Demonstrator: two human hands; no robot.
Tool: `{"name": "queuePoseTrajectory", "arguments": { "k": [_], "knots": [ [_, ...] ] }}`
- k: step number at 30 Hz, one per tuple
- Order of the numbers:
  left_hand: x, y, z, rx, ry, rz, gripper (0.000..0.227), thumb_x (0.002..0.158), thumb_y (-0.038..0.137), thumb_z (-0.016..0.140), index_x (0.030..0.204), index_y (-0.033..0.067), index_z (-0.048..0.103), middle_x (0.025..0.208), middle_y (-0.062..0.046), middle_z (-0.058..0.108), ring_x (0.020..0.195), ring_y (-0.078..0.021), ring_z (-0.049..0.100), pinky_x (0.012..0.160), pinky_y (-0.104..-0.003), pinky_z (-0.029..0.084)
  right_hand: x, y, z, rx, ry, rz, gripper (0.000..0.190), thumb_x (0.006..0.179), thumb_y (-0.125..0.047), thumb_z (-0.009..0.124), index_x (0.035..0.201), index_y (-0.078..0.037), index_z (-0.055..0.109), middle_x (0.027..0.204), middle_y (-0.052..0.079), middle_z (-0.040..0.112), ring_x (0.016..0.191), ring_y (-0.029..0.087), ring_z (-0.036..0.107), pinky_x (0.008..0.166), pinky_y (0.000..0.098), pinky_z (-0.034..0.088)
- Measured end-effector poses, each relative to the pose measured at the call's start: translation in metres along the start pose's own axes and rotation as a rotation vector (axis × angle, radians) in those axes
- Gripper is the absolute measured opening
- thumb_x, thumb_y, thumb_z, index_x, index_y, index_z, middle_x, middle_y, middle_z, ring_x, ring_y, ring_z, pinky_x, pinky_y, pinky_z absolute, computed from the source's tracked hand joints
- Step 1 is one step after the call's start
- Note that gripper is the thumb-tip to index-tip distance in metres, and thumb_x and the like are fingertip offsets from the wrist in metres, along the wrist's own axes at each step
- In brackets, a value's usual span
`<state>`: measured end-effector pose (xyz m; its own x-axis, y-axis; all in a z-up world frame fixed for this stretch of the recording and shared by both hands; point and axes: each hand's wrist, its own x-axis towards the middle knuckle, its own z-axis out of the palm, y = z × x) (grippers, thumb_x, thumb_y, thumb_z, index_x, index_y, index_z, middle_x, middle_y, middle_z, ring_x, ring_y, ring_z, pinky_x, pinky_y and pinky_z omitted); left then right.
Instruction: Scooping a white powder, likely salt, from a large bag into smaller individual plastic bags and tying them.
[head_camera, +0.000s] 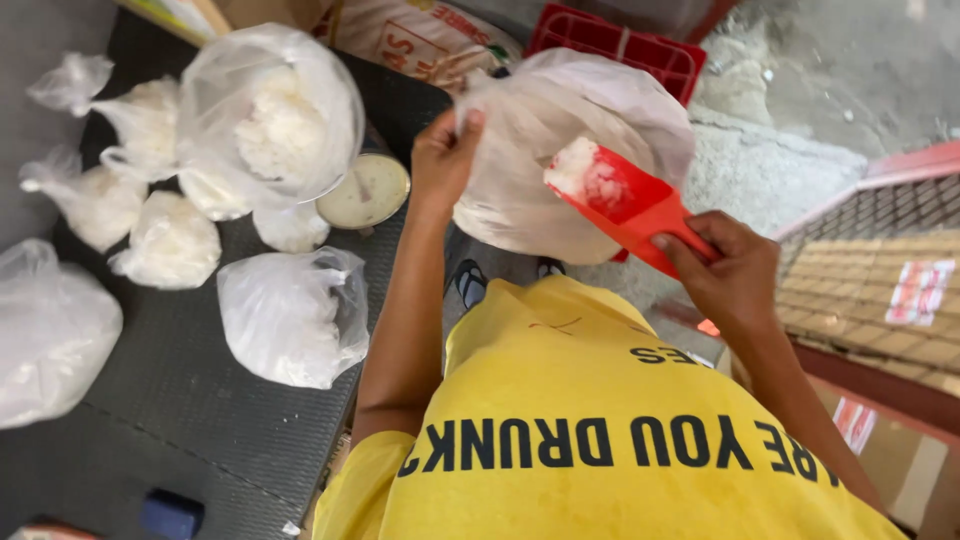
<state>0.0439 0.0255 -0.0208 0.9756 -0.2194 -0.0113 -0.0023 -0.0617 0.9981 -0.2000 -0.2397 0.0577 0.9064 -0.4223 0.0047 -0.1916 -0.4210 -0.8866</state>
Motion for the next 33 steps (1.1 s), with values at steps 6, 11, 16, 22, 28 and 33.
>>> {"name": "queuePoseTrajectory", "arguments": {
  "k": [6,11,16,22,28,33],
  "knots": [
    [-0.039,0.065,-0.024,0.273,0.115,0.332,0.019,0.093,0.015,0.078,0.111,0.0079,0.075,0.090,-0.007,0.070,0.071,-0.0090,0.065,0.065,-0.025,0.053,0.028,-0.060,0.003,0.145,-0.103,-0.043,0.013,0.098,-0.007,0.080,0.105,0.002,0.073,0.094,0.002,0.073,0.083,0.002,0.062,0.076,0.0219,0.054],
    [-0.070,0.131,-0.063,0.418,0.344,0.387,0.020,0.096,0.009,0.076,0.116,0.0089,0.075,0.092,-0.007,0.070,0.072,-0.0164,0.065,0.068,-0.030,0.053,0.086,-0.085,0.042,0.014,-0.207,-0.332,0.017,0.101,-0.010,0.085,0.101,0.002,0.072,0.085,0.003,0.070,0.076,0.003,0.060,0.067,0.0211,0.049],
    [-0.080,0.147,-0.112,0.692,0.604,0.549,0.023,0.100,0.008,0.076,0.122,0.0151,0.076,0.109,-0.007,0.067,0.096,-0.0219,0.068,0.081,-0.032,0.056,0.138,-0.153,0.102,-0.196,-0.254,-0.712,0.021,0.100,-0.017,0.086,0.098,-0.001,0.072,0.076,0.005,0.065,0.064,0.008,0.054,0.058,0.0240,0.044],
    [-0.069,0.130,-0.145,1.045,0.866,0.729,0.039,0.086,0.015,0.080,0.123,0.0210,0.071,0.146,-0.019,0.043,0.131,-0.0403,0.047,0.103,-0.050,0.044,0.169,-0.203,0.174,-0.367,-0.232,-1.212,0.024,0.095,-0.019,0.087,0.104,-0.002,0.073,0.077,0.010,0.068,0.069,0.023,0.067,0.066,0.0351,0.051],
    [-0.049,0.086,-0.168,0.904,0.691,0.371,0.056,0.086,0.006,0.078,0.140,0.0127,0.064,0.139,-0.009,0.063,0.116,-0.0307,0.069,0.091,-0.040,0.059,0.173,-0.226,0.212,-0.716,-0.275,-1.349,0.019,0.090,-0.025,0.082,0.099,-0.010,0.076,0.078,0.008,0.070,0.076,0.026,0.069,0.066,0.0407,0.052],
    [-0.047,0.080,-0.175,0.899,0.679,0.488,0.059,0.085,-0.003,0.070,0.141,0.0143,0.065,0.137,-0.009,0.064,0.101,-0.0283,0.075,0.086,-0.036,0.062,0.166,-0.246,0.209,-0.808,-0.320,-1.316,0.018,0.097,-0.025,0.082,0.097,-0.008,0.075,0.078,0.009,0.069,0.066,0.025,0.068,0.057,0.0374,0.050]
  ]
}}
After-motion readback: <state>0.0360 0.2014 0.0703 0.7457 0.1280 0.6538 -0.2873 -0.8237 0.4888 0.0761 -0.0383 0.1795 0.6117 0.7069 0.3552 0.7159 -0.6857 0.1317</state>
